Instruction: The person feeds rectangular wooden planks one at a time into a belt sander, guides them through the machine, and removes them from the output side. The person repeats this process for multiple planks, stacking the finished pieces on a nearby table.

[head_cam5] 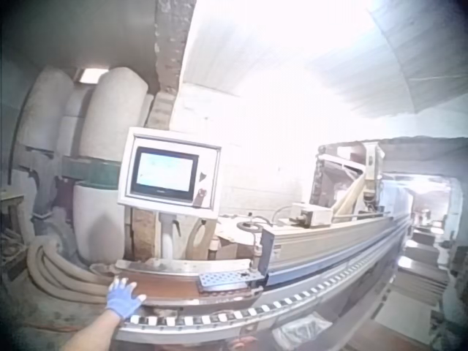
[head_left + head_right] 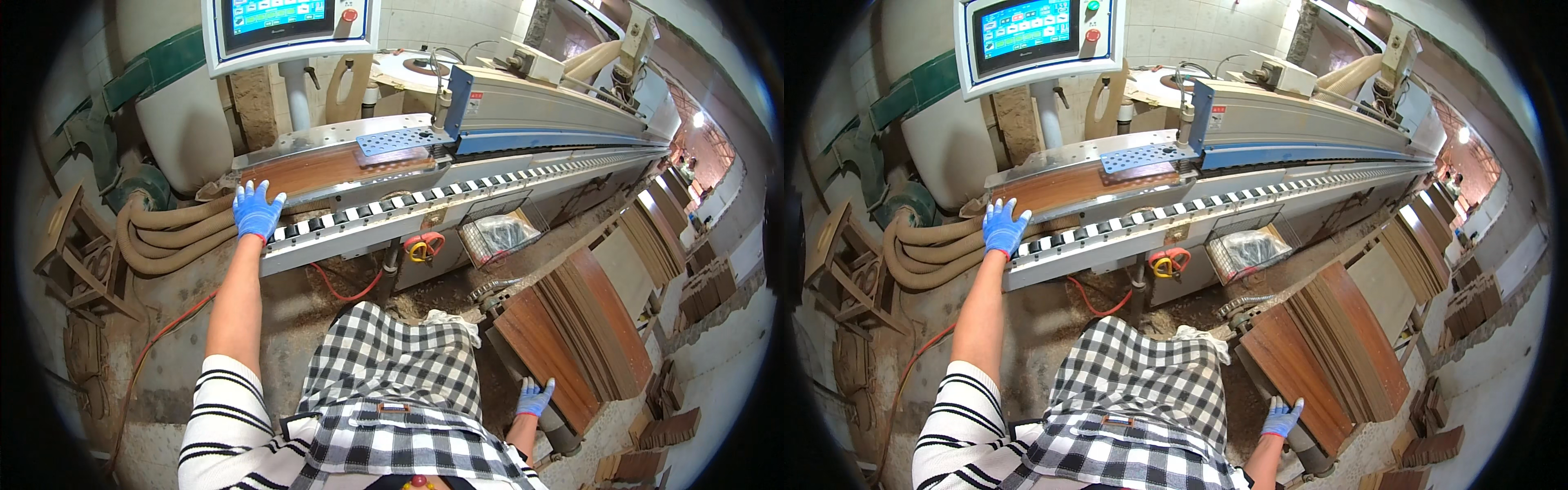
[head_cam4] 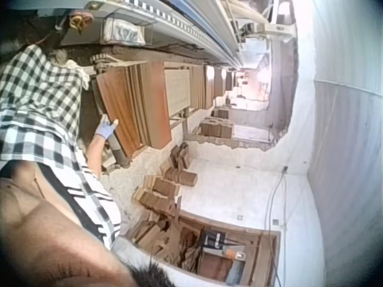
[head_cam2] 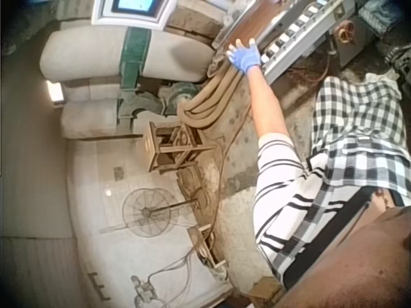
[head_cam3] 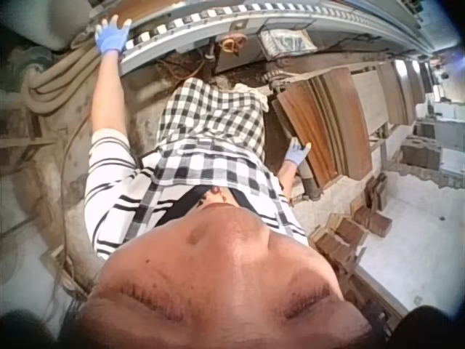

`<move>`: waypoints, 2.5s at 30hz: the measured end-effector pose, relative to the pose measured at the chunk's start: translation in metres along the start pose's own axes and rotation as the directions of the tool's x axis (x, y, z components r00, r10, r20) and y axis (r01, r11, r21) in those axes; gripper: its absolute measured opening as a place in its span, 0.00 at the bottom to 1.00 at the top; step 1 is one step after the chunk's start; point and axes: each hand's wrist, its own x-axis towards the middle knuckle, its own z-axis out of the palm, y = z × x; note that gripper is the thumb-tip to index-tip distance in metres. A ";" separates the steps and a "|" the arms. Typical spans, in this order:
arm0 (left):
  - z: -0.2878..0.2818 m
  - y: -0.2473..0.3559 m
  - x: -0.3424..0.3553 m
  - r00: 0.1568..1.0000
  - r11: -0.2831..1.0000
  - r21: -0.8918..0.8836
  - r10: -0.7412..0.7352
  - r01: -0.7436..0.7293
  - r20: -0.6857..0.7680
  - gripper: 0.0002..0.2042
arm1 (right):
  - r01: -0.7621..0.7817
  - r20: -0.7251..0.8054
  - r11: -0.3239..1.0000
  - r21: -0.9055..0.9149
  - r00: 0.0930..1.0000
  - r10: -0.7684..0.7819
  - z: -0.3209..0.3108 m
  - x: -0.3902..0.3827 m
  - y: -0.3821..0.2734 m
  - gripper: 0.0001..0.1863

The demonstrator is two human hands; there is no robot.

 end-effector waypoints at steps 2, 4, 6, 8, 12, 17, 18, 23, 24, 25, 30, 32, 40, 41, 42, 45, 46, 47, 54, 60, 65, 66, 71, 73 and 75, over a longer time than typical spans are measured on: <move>0.002 -0.005 0.000 1.000 1.000 -0.029 -0.007 0.006 -0.008 0.32 | 0.032 -0.023 0.999 0.034 0.999 -0.031 -0.002 0.002 -0.002 0.47; -0.002 -0.007 -0.001 1.000 1.000 -0.023 -0.013 0.013 0.004 0.32 | 0.047 -0.047 0.998 0.043 0.998 -0.045 0.001 -0.002 -0.006 0.49; -0.005 -0.010 -0.003 0.999 0.999 -0.042 -0.030 0.030 0.012 0.31 | 0.029 -0.063 0.998 0.053 0.998 -0.026 -0.001 0.001 -0.008 0.50; -0.006 -0.016 -0.003 0.998 0.995 -0.086 -0.056 0.057 0.016 0.31 | 0.028 -0.063 0.998 0.051 0.998 -0.025 -0.004 0.003 -0.009 0.50; -0.011 -0.018 -0.007 0.994 0.985 -0.135 -0.107 0.108 0.014 0.31 | 0.032 -0.048 0.998 0.058 0.998 -0.029 -0.008 0.005 -0.006 0.51; -0.008 -0.019 -0.007 0.994 0.986 -0.124 -0.111 0.110 0.004 0.31 | 0.032 -0.018 0.997 0.073 0.999 -0.031 -0.010 0.006 -0.005 0.52; -0.007 -0.019 -0.007 0.994 0.986 -0.125 -0.111 0.111 0.004 0.31 | 0.031 -0.010 0.997 0.072 0.999 -0.030 -0.010 0.005 -0.005 0.52; -0.007 -0.019 -0.007 0.993 0.985 -0.131 -0.115 0.113 -0.001 0.31 | 0.024 -0.005 0.997 0.073 1.000 -0.024 -0.009 0.002 -0.006 0.52; -0.007 -0.019 -0.007 0.993 0.984 -0.135 -0.115 0.113 -0.004 0.31 | 0.026 0.000 0.997 0.072 1.000 -0.026 -0.010 0.003 -0.006 0.52; -0.007 -0.019 -0.006 0.993 0.983 -0.142 -0.114 0.113 -0.004 0.31 | 0.028 0.005 0.997 0.071 1.000 -0.028 -0.011 0.004 -0.006 0.52; -0.004 -0.024 -0.003 0.994 0.974 -0.196 -0.113 0.110 -0.004 0.31 | -0.001 -0.070 0.994 0.105 0.997 0.008 -0.012 0.002 -0.011 0.51; -0.003 -0.027 -0.001 0.994 0.975 -0.196 -0.107 0.104 -0.003 0.31 | 0.008 -0.106 0.994 0.109 0.994 0.003 -0.013 0.000 -0.015 0.51; -0.009 -0.009 0.000 0.996 0.995 -0.054 -0.082 0.084 0.032 0.30 | 0.063 -0.215 0.994 0.093 0.976 -0.041 -0.036 0.005 -0.032 0.49; -0.009 -0.003 -0.001 0.997 0.997 -0.036 -0.071 0.072 0.022 0.29 | 0.058 -0.228 0.993 0.101 0.973 -0.034 -0.042 0.010 -0.033 0.49; -0.009 0.002 -0.001 0.998 0.998 -0.015 -0.061 0.062 0.011 0.29 | 0.076 -0.227 0.993 0.086 0.972 -0.055 -0.045 0.012 -0.034 0.48; -0.005 0.025 0.002 0.997 0.998 0.021 -0.053 0.052 0.048 0.29 | 0.091 -0.241 0.991 0.095 0.968 -0.066 -0.050 0.016 -0.036 0.43; -0.005 0.033 0.003 0.996 0.998 0.029 -0.058 0.056 0.066 0.29 | 0.069 -0.253 0.989 0.133 0.967 -0.033 -0.046 0.016 -0.039 0.39; -0.001 0.039 0.004 0.998 0.999 0.022 -0.044 0.043 0.047 0.29 | 0.047 -0.265 0.984 0.172 0.964 0.000 -0.044 0.017 -0.040 0.35; 0.024 0.093 0.011 0.999 0.999 -0.005 0.042 -0.042 0.001 0.32 | 0.086 -0.172 0.990 0.112 0.983 -0.066 -0.069 0.030 -0.040 0.40; 0.022 0.082 0.008 0.981 0.975 -0.122 0.193 -0.188 0.027 0.33 | 0.018 -0.152 0.982 0.189 0.988 0.012 -0.051 -0.003 -0.050 0.35; -0.002 0.067 -0.015 0.971 0.961 -0.176 0.229 -0.214 0.071 0.31 | 0.060 0.091 0.998 0.005 0.994 -0.060 -0.060 -0.035 -0.058 0.27; -0.003 0.060 -0.019 0.969 0.956 -0.188 0.241 -0.226 0.061 0.30 | 0.036 0.142 0.999 0.019 0.989 -0.038 -0.056 -0.042 -0.061 0.25; -0.007 0.036 -0.039 0.960 0.923 -0.270 0.279 -0.274 -0.018 0.29 | -0.054 0.373 0.997 0.061 0.927 0.028 0.005 -0.063 -0.053 0.19; -0.008 0.033 -0.047 0.930 0.871 -0.328 0.359 -0.365 -0.082 0.30 | -0.108 0.485 0.993 0.040 0.871 0.075 0.052 -0.076 -0.043 0.17; -0.007 0.029 -0.057 0.881 0.806 -0.360 0.448 -0.471 -0.150 0.31 | -0.119 0.549 0.993 -0.023 0.828 0.112 0.104 -0.095 -0.023 0.16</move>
